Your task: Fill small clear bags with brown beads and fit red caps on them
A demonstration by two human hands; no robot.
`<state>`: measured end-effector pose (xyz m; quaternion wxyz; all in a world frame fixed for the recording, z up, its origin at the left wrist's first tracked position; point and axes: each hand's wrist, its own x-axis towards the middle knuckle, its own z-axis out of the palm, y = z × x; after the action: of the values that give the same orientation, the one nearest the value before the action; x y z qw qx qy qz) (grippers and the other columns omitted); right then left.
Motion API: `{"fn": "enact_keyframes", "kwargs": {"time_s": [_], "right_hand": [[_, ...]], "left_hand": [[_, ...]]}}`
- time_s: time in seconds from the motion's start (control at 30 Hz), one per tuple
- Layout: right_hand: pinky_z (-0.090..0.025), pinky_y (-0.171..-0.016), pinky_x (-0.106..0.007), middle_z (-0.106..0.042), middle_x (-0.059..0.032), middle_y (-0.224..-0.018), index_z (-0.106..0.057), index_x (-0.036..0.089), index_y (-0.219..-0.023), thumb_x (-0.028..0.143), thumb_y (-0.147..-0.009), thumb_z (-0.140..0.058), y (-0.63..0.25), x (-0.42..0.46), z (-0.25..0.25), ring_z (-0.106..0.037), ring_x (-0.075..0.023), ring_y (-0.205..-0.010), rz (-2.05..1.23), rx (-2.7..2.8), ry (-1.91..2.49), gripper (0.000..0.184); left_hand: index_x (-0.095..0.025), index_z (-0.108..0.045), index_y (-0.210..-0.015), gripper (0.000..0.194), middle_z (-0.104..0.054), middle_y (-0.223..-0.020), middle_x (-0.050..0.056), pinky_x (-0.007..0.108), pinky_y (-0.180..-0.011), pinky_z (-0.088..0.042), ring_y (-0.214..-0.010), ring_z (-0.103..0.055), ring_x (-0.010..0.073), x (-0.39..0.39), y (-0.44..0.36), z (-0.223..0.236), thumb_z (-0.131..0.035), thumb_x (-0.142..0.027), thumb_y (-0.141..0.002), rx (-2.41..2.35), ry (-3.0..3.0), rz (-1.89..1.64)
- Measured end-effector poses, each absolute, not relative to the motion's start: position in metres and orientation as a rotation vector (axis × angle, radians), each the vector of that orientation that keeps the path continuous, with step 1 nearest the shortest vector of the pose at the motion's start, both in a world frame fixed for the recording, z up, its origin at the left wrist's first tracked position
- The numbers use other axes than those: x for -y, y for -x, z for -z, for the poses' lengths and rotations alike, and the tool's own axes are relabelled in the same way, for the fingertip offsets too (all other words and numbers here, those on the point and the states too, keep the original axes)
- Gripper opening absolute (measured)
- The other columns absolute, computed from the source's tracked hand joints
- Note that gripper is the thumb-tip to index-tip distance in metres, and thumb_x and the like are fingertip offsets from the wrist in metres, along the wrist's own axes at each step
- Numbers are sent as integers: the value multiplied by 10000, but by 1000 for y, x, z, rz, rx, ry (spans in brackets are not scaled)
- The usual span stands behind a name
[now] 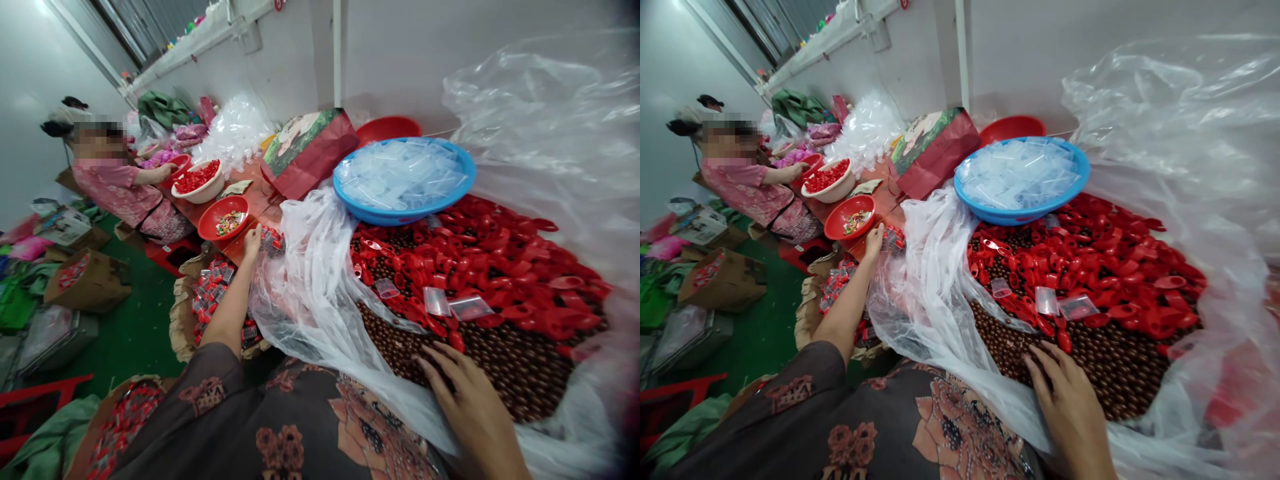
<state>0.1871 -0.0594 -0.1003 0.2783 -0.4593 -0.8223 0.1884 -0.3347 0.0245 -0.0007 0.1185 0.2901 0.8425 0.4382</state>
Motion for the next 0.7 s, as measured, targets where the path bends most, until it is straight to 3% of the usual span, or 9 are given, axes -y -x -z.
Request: {"fn": "enact_keyframes", "kwargs": {"time_s": [0.1, 0.23, 0.33, 0.4, 0.57, 0.7], "right_hand": [[-468, -1023, -480, -666, -107, -1200, -696, 207, -1090, 540, -972, -365, -187, 61, 103, -603, -271, -1149, -521, 2194, 1254, 484], [-483, -1001, -480, -664, -116, -1209, -697, 196, -1089, 532, -974, -360, -187, 62, 108, -608, -275, -1143, -481, 2219, 1253, 489], [-492, -985, -478, -667, -118, -1209, -691, 191, -1098, 520, -978, -355, -188, 62, 108, -612, -278, -1137, -452, 2249, 1247, 485], [-496, -976, -477, -669, -119, -1207, -687, 191, -1098, 511, -980, -349, -188, 61, 107, -612, -281, -1138, -442, 2263, 1242, 480], [-514, -937, -472, -682, -133, -1152, -688, 183, -1069, 522, -972, -355, -187, 60, 108, -643, -283, -1062, -385, 2302, 1229, 486], [-522, -914, -473, -690, -139, -1149, -685, 169, -1086, 501, -969, -360, -187, 61, 111, -651, -287, -1044, -349, 2363, 1206, 480]], "left_hand": [[-140, -673, -971, 405, -697, -997, 123, 323, -874, -469, -1001, -631, 242, -29, 337, 13, -459, -479, -921, -2553, -979, -1155], [-221, -552, -1369, 572, -469, -1467, 146, 481, -1132, -270, -1383, -375, 324, -36, 333, 30, -615, -438, -844, -2599, -1277, -893], [-317, -472, -1446, 659, -300, -1590, 91, 664, -1130, -122, -1471, -160, 400, -42, 333, 42, -626, -491, -829, -2575, -1603, -378], [-330, -514, -1415, 629, -315, -1584, 81, 704, -1106, -131, -1463, -152, 426, -47, 338, 47, -610, -535, -828, -2527, -1668, -188], [-297, -638, -1287, 577, -478, -1475, 65, 516, -1112, -312, -1346, -402, 339, -50, 359, 51, -654, -567, -778, -2472, -1674, -229], [-271, -654, -1263, 570, -522, -1435, 57, 392, -1086, -359, -1282, -484, 294, -27, 379, 51, -669, -554, -768, -2529, -1627, -294]]}}
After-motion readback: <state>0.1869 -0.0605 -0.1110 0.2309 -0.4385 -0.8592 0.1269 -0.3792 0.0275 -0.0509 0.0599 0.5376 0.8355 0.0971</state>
